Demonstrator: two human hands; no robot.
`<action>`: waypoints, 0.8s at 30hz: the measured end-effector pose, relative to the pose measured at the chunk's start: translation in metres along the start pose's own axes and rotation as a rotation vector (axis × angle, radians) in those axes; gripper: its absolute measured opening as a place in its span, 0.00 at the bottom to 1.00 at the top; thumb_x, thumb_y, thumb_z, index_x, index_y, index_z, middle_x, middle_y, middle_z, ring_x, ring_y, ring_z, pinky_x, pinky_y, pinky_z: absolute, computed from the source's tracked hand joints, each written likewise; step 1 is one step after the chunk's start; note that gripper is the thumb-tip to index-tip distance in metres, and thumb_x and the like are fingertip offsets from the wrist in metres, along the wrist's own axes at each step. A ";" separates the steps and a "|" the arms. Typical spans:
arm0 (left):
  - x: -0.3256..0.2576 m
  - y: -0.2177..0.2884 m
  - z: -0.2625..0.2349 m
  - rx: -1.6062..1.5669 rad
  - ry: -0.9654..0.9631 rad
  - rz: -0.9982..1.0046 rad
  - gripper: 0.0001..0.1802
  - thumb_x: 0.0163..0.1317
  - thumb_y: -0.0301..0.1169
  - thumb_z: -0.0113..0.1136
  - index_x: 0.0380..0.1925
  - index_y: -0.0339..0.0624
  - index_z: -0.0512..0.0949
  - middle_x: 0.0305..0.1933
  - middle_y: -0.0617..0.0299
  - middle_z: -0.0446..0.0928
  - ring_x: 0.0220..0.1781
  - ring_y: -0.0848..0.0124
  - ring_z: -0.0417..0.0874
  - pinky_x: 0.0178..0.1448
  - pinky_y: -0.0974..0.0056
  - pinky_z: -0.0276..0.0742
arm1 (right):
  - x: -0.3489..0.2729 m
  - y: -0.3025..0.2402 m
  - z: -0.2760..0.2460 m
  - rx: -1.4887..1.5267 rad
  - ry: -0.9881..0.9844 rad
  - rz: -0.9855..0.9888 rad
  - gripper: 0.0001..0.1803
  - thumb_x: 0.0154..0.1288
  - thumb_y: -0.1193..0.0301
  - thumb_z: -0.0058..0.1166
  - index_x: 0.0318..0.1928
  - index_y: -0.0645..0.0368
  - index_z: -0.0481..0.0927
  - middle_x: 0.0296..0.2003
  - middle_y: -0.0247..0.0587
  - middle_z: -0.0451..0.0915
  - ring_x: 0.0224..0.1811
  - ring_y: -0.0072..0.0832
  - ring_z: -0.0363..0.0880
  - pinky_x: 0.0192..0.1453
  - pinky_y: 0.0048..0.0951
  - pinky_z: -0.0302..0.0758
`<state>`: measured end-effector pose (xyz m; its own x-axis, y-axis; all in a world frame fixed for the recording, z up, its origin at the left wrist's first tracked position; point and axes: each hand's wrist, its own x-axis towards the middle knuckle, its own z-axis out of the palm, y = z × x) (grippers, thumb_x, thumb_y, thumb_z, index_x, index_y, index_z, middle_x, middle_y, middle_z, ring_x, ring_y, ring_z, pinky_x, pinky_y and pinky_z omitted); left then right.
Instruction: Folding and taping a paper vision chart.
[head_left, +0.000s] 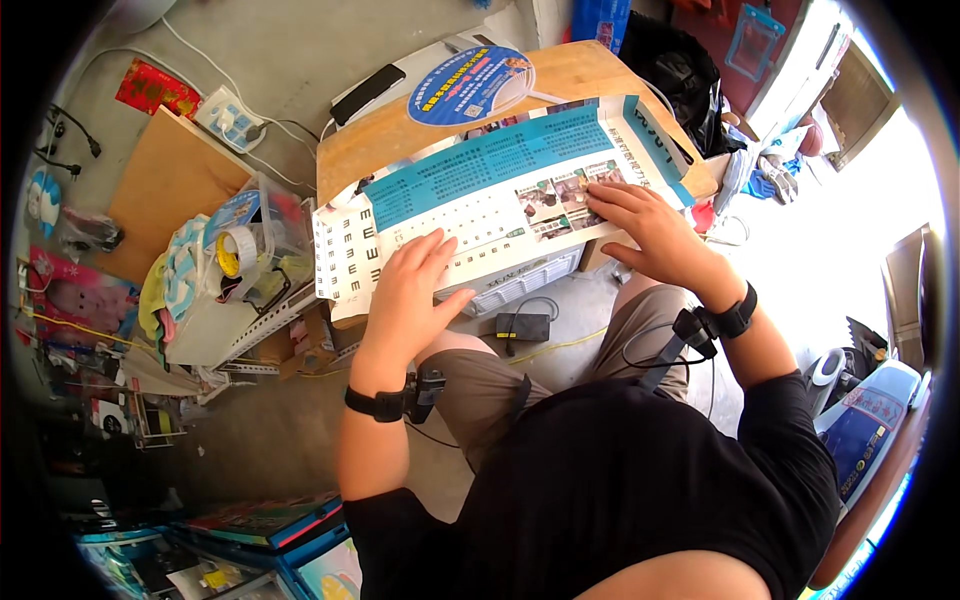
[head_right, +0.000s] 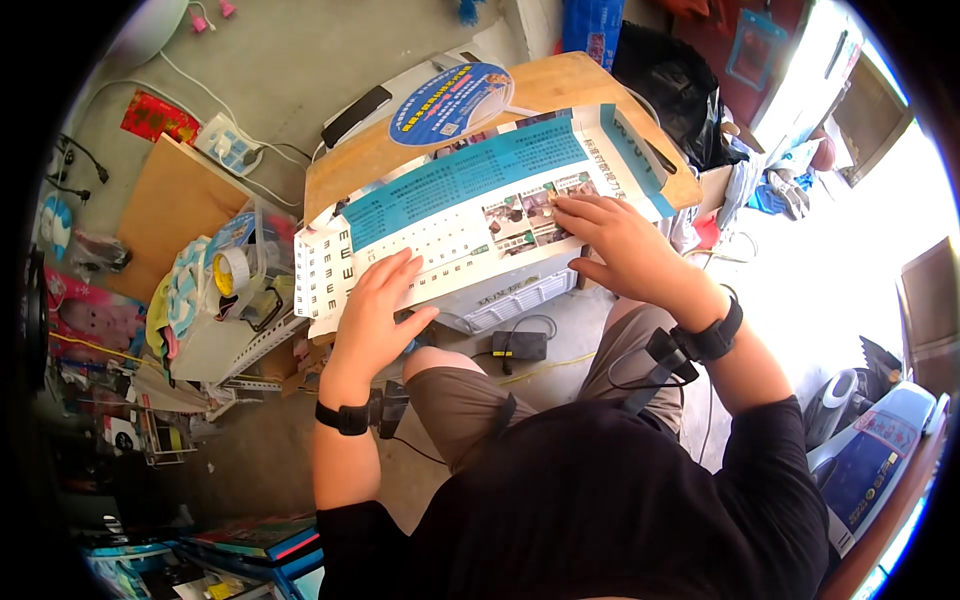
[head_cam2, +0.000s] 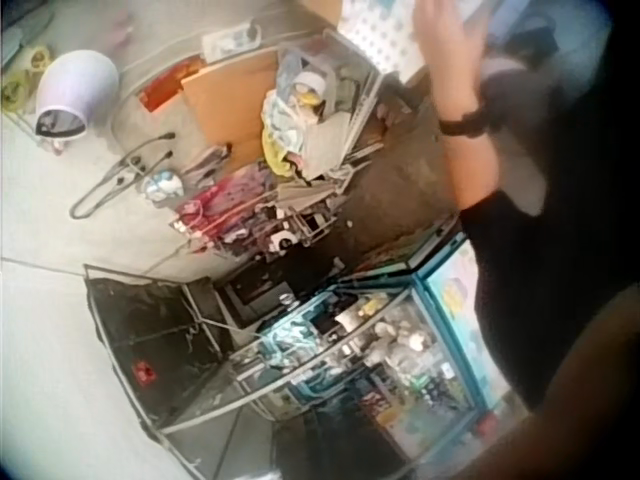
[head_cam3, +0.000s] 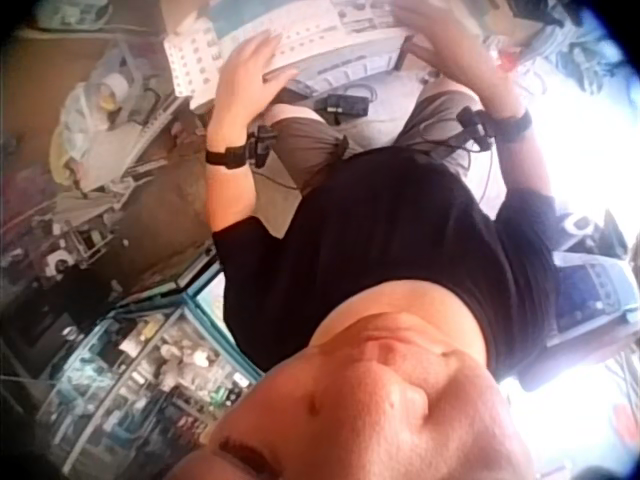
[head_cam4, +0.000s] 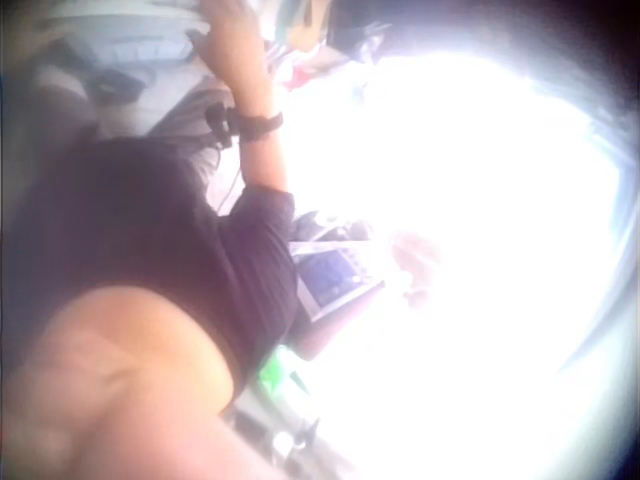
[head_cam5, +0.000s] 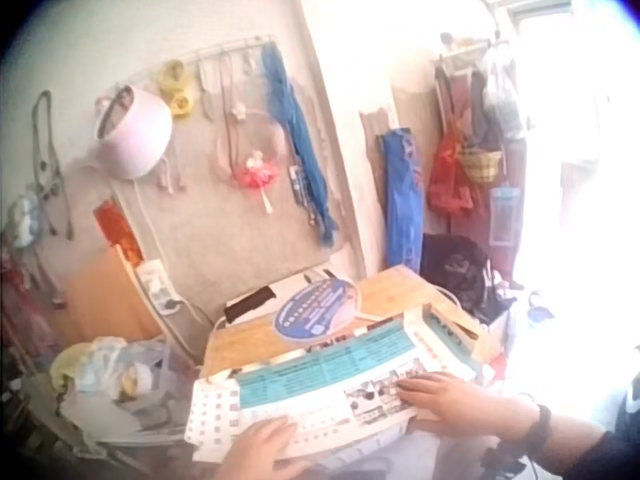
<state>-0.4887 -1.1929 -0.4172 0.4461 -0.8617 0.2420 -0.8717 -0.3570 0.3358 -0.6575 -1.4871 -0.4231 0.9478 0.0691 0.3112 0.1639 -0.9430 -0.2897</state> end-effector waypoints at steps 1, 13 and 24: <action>-0.003 -0.001 0.003 0.019 0.047 0.012 0.30 0.53 0.35 0.69 0.56 0.35 0.76 0.63 0.50 0.73 0.64 0.53 0.73 0.66 0.55 0.69 | -0.002 -0.001 0.002 -0.013 0.036 -0.001 0.32 0.55 0.71 0.63 0.61 0.62 0.73 0.64 0.47 0.71 0.66 0.44 0.67 0.70 0.42 0.63; -0.024 -0.003 0.017 -0.021 0.242 -0.065 0.21 0.56 0.28 0.65 0.51 0.33 0.79 0.58 0.52 0.77 0.60 0.52 0.76 0.64 0.55 0.70 | -0.007 -0.001 0.017 -0.036 0.114 0.043 0.31 0.55 0.72 0.63 0.61 0.62 0.73 0.64 0.45 0.71 0.68 0.42 0.66 0.72 0.41 0.61; -0.025 -0.004 0.021 0.004 0.257 -0.059 0.22 0.56 0.30 0.65 0.51 0.35 0.78 0.59 0.52 0.76 0.60 0.53 0.75 0.65 0.54 0.69 | -0.007 -0.003 0.017 -0.031 0.130 0.050 0.31 0.54 0.72 0.63 0.61 0.61 0.73 0.63 0.44 0.72 0.68 0.41 0.66 0.72 0.42 0.61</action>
<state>-0.5009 -1.1776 -0.4438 0.5328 -0.7195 0.4456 -0.8431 -0.4058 0.3529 -0.6595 -1.4790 -0.4401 0.9107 -0.0189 0.4127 0.1073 -0.9538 -0.2805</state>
